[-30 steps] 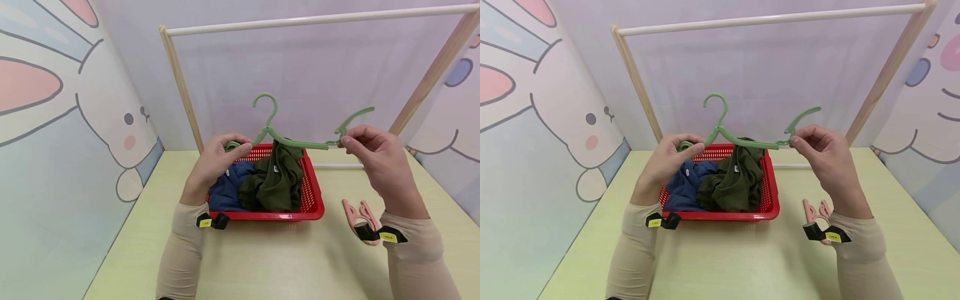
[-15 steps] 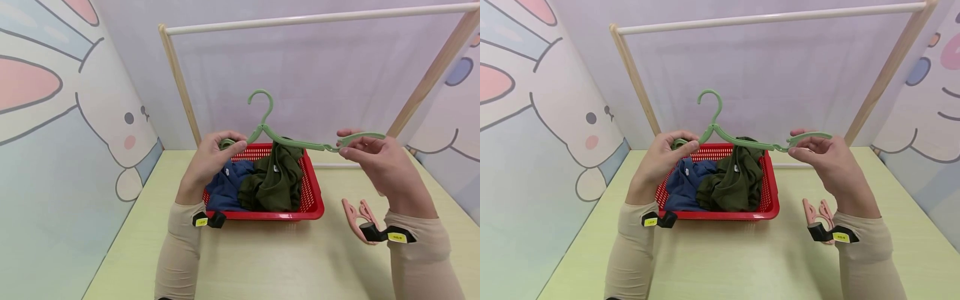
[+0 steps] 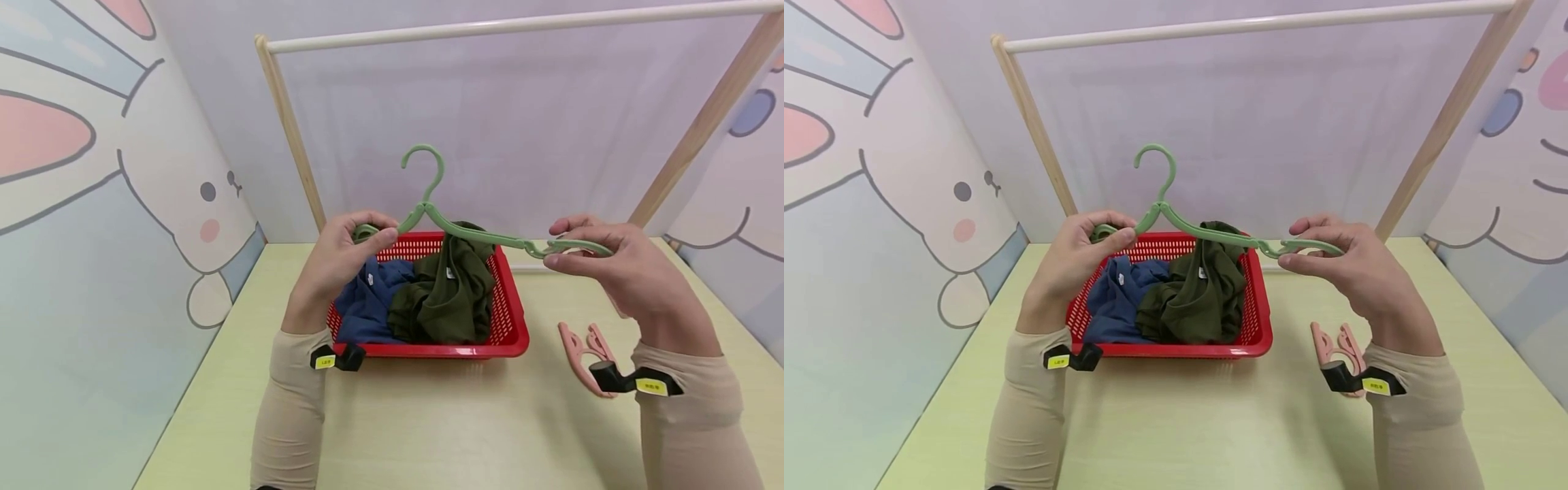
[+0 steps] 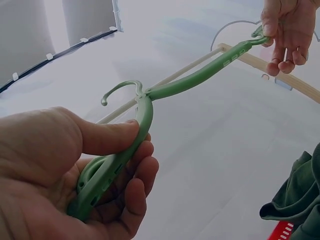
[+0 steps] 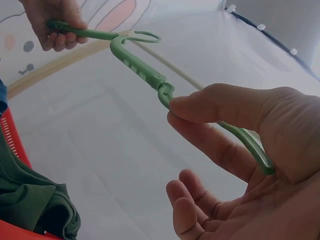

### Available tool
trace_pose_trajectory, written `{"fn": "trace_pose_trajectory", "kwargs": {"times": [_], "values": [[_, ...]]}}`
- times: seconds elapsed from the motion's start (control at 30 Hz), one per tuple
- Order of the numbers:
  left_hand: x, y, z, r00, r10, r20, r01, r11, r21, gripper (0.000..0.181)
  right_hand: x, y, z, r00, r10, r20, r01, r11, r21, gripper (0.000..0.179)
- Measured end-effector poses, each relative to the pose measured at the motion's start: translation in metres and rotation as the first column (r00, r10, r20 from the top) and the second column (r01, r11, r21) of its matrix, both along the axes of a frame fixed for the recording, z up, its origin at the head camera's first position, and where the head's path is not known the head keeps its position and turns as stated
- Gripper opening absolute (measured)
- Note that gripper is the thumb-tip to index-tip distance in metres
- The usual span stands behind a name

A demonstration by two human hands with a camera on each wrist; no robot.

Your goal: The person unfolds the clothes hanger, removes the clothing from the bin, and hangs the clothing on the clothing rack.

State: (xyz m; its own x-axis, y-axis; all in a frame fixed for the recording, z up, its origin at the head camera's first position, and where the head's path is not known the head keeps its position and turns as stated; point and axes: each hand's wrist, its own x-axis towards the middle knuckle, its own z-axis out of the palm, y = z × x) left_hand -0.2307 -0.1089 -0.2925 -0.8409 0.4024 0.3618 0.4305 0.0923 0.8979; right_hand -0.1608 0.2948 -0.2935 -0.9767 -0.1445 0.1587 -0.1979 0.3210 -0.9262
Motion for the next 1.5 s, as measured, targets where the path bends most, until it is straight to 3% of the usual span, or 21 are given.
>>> {"fn": "trace_pose_trajectory", "kwargs": {"times": [0.47, 0.6, 0.87, 1.1, 1.2, 1.33, 1.5], "values": [[-0.002, 0.011, -0.004, 0.999, -0.024, -0.044, 0.024, 1.000, -0.008, 0.017, 0.000, 0.002, -0.002, 0.999, 0.020, -0.027, -0.019, 0.998, 0.055, 0.011], [-0.002, 0.011, -0.004, 0.998, -0.036, -0.049, 0.036, 0.999, -0.013, 0.016, 0.000, 0.006, -0.002, 1.000, 0.013, -0.010, -0.012, 0.992, 0.126, 0.011], [-0.002, 0.005, -0.005, 0.998, -0.058, -0.038, 0.056, 0.996, -0.068, 0.018, -0.001, 0.012, -0.001, 0.995, 0.090, -0.048, -0.073, 0.955, 0.288, 0.006], [-0.005, 0.004, -0.005, 0.993, -0.073, -0.093, 0.059, 0.987, -0.150, 0.013, 0.004, 0.008, 0.002, 0.977, 0.178, -0.117, -0.112, 0.898, 0.426, 0.015], [-0.006, 0.004, -0.006, 0.993, -0.079, -0.088, 0.063, 0.984, -0.166, 0.013, 0.003, 0.002, 0.001, 0.973, 0.196, -0.124, -0.125, 0.894, 0.431, 0.020], [-0.006, 0.003, -0.008, 0.995, -0.083, -0.058, 0.073, 0.985, -0.158, 0.013, 0.000, -0.006, 0.001, 0.973, 0.201, -0.117, -0.141, 0.910, 0.389, 0.019], [-0.005, 0.002, -0.008, 0.996, -0.084, -0.039, 0.078, 0.986, -0.147, 0.014, -0.004, -0.009, 0.000, 0.955, 0.275, -0.115, -0.230, 0.925, 0.303, 0.019]]}}
